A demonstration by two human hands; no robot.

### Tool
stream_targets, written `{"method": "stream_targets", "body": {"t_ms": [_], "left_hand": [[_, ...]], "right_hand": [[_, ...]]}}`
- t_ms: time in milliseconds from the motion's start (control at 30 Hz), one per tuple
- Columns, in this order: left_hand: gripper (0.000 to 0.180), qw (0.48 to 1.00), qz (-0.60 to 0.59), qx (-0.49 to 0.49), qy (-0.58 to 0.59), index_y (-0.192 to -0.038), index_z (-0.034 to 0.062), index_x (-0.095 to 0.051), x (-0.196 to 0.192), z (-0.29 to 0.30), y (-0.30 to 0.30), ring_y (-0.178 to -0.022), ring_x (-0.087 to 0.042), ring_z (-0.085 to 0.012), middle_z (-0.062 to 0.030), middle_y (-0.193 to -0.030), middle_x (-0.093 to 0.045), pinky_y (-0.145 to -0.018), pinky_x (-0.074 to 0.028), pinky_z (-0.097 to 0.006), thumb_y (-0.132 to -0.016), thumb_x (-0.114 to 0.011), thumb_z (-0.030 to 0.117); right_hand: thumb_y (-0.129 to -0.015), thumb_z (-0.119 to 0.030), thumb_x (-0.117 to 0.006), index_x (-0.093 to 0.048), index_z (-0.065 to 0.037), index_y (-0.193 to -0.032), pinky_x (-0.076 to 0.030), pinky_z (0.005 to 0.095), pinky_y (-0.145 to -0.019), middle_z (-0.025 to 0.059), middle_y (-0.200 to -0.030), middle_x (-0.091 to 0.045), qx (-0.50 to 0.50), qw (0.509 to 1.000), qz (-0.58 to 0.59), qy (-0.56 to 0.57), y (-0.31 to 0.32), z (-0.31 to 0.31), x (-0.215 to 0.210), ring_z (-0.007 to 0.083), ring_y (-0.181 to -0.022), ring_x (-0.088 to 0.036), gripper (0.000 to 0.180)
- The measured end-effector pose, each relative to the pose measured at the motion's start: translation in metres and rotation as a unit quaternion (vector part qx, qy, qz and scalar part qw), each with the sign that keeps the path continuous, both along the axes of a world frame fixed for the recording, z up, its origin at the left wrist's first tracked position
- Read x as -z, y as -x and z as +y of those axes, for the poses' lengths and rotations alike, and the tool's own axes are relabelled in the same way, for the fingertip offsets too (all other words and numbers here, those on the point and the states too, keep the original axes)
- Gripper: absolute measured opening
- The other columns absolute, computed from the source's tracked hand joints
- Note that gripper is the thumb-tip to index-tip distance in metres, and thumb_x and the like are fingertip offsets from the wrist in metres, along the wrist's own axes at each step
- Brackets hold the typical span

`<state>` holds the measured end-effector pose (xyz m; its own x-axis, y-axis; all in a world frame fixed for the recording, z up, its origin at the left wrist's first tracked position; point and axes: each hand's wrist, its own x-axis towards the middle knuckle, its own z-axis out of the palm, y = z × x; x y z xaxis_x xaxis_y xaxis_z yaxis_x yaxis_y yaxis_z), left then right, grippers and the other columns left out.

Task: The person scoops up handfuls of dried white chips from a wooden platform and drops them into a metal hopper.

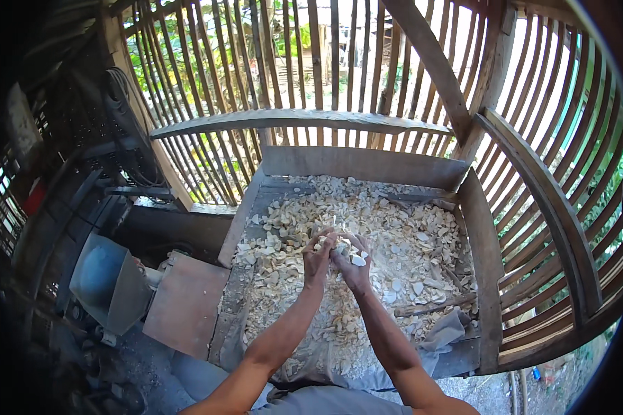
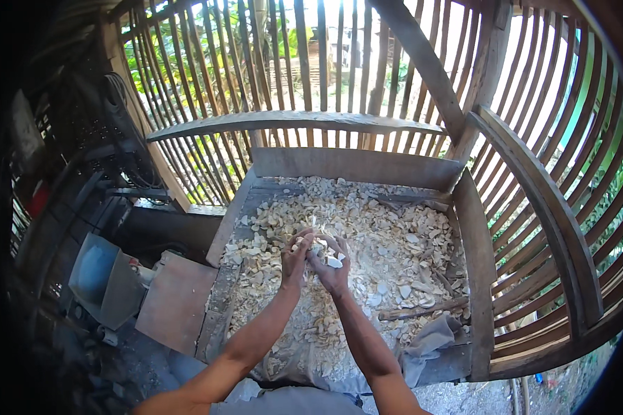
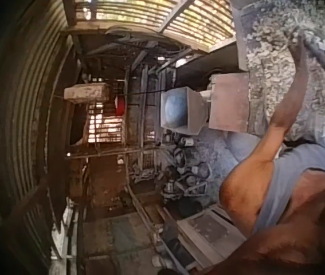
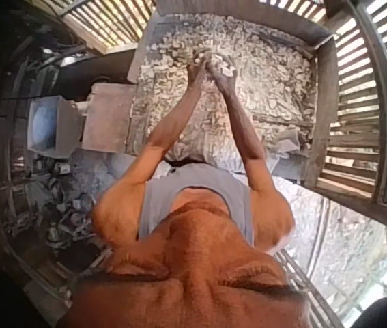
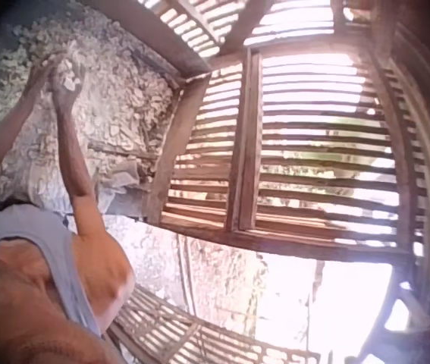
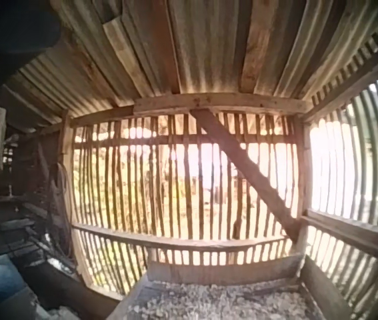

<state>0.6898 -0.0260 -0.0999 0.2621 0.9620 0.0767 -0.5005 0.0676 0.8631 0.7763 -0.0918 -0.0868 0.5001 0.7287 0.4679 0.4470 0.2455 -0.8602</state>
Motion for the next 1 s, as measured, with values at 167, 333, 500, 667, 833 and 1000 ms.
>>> {"method": "stream_targets", "body": {"t_ms": [167,333,500,667,833,1000], "left_hand": [[0.028,0.999,-0.002,-0.024,0.042,-0.114,0.0001,-0.068,-0.004,0.003,0.03,-0.092,-0.062,-0.01,-0.005,-0.101,-0.07,-0.084,-0.049,-0.023,-0.091,-0.069,0.016],[0.027,0.996,-0.009,-0.083,0.035,-0.112,0.0015,-0.069,-0.023,0.021,0.079,-0.088,-0.061,-0.0088,-0.0022,-0.097,-0.069,-0.079,-0.048,-0.023,-0.091,-0.07,0.019],[0.025,0.985,-0.017,-0.17,0.012,-0.108,0.0026,-0.07,-0.078,0.043,0.149,-0.081,-0.059,-0.0073,-0.0004,-0.093,-0.067,-0.069,-0.048,-0.022,-0.09,-0.07,0.02],[0.028,0.95,-0.015,-0.31,-0.025,-0.102,0.004,-0.072,-0.133,0.084,0.289,-0.073,-0.058,-0.0082,-0.001,-0.086,-0.066,-0.063,-0.046,-0.024,-0.084,-0.073,0.026],[0.038,0.909,-0.002,-0.411,-0.068,-0.103,0.0024,-0.071,-0.215,0.066,0.416,-0.078,-0.062,-0.0139,-0.0053,-0.091,-0.068,-0.067,-0.049,-0.028,-0.082,-0.075,0.034],[0.045,0.875,0.057,-0.48,-0.018,-0.109,0.0,-0.07,-0.191,0.069,0.508,-0.085,-0.064,-0.0188,-0.0087,-0.098,-0.069,-0.076,-0.051,-0.032,-0.082,-0.076,0.036]], "right_hand": [[-0.071,-0.019,-0.079,-0.067,-0.007,-0.114,-0.045,0.0425,-0.095,0.0173,-0.11,-0.062,-0.027,1.0,0.006,-0.003,0.027,0.009,-0.005,0.0342,-0.105,-0.059,0.046],[-0.071,-0.019,-0.077,-0.067,-0.008,-0.114,-0.045,0.043,-0.093,0.0167,-0.111,-0.062,-0.07,0.997,-0.04,0.0,0.072,0.031,-0.035,0.0337,-0.105,-0.058,0.046],[-0.071,-0.02,-0.077,-0.066,-0.007,-0.115,-0.046,0.0423,-0.093,0.0164,-0.111,-0.062,-0.129,0.988,-0.074,-0.033,0.138,0.072,-0.078,0.0329,-0.107,-0.058,0.047],[-0.071,-0.03,-0.076,-0.065,-0.007,-0.117,-0.046,0.0432,-0.095,0.0174,-0.114,-0.06,-0.252,0.956,-0.09,-0.116,0.265,0.12,-0.146,0.0339,-0.109,-0.059,0.052],[-0.07,-0.035,-0.075,-0.066,-0.01,-0.119,-0.046,0.0417,-0.096,0.0164,-0.116,-0.06,-0.379,0.909,-0.052,-0.166,0.4,0.162,-0.193,0.0327,-0.11,-0.059,0.056],[-0.07,-0.038,-0.074,-0.067,-0.012,-0.118,-0.044,0.0412,-0.098,0.0175,-0.117,-0.062,-0.427,0.893,-0.013,-0.142,0.498,0.187,-0.158,0.0324,-0.113,-0.058,0.055]]}}
